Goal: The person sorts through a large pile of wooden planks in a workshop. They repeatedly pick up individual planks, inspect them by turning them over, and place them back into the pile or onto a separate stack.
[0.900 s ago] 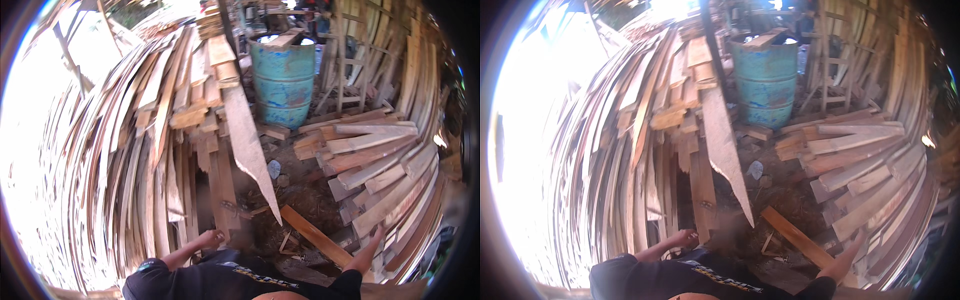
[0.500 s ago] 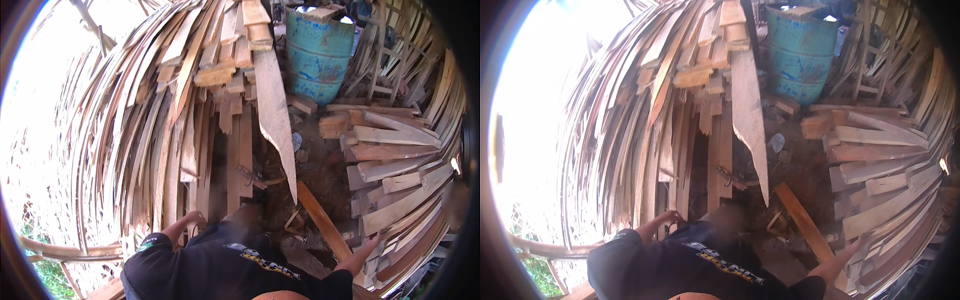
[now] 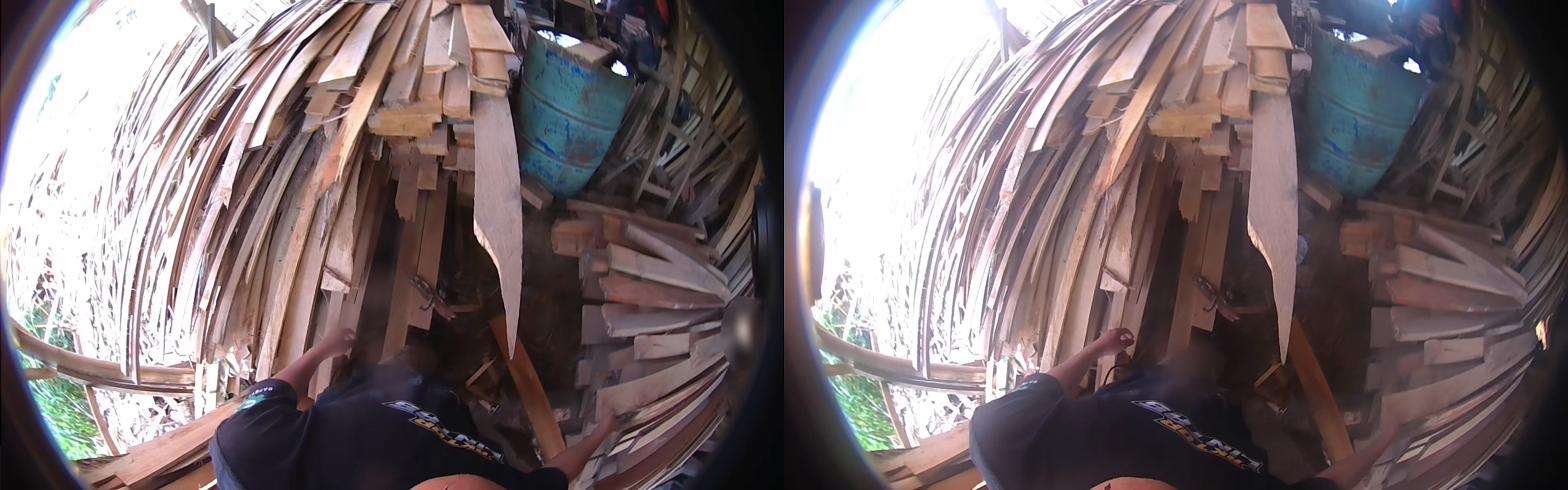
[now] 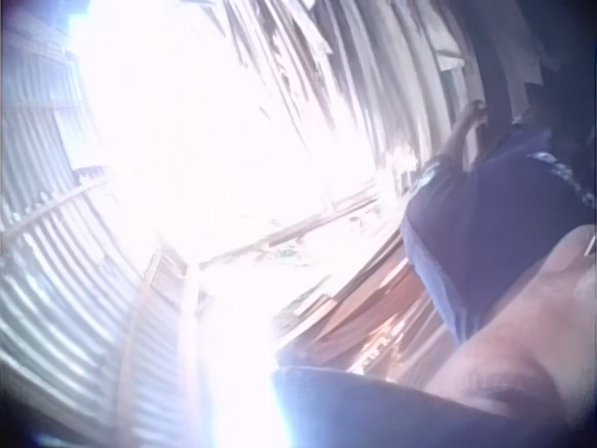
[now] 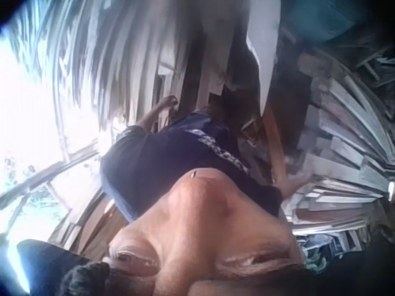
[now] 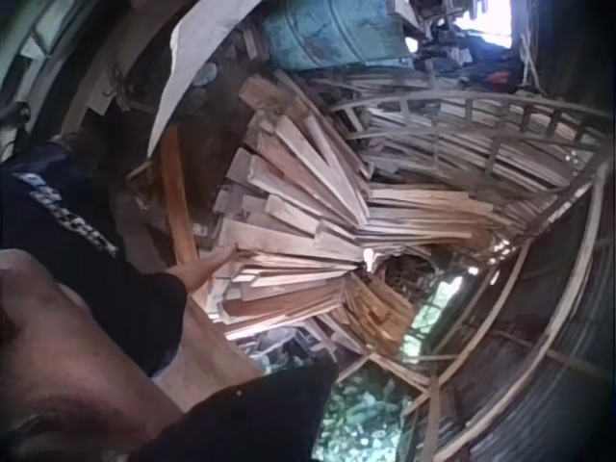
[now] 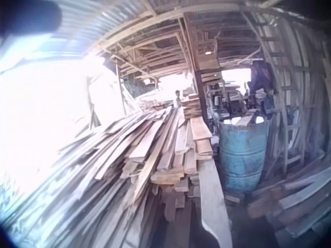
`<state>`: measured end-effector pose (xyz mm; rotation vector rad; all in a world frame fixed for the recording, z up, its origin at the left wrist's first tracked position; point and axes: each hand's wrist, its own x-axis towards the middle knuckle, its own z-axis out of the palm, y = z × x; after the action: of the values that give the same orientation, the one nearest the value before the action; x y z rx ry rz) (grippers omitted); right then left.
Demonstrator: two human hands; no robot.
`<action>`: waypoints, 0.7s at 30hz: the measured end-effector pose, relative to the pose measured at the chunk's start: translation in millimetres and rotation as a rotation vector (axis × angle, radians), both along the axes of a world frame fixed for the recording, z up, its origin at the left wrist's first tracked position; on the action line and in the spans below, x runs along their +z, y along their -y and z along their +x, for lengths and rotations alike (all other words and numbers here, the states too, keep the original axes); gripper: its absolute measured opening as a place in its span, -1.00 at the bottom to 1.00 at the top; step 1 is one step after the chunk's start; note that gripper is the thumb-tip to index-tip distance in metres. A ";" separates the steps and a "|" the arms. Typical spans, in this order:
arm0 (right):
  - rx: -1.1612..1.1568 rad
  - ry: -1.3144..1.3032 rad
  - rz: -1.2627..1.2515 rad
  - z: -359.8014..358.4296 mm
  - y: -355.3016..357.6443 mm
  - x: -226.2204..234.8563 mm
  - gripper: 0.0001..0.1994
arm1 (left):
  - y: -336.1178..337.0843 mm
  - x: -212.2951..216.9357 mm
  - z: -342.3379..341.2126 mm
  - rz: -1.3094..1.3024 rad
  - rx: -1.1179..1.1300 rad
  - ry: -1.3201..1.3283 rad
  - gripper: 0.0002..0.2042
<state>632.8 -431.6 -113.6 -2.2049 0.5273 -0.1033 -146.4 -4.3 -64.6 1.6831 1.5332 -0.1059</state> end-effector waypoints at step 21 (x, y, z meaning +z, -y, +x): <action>0.914 0.006 -0.118 -147.1 -244.4 84.9 -0.63 | -248.7 232.2 76.9 0.869 0.546 0.938 -0.65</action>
<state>485.7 -187.1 -28.6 -2.3493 -0.5280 0.3493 -69.5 244.5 167.6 1.4324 1.2424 1.5909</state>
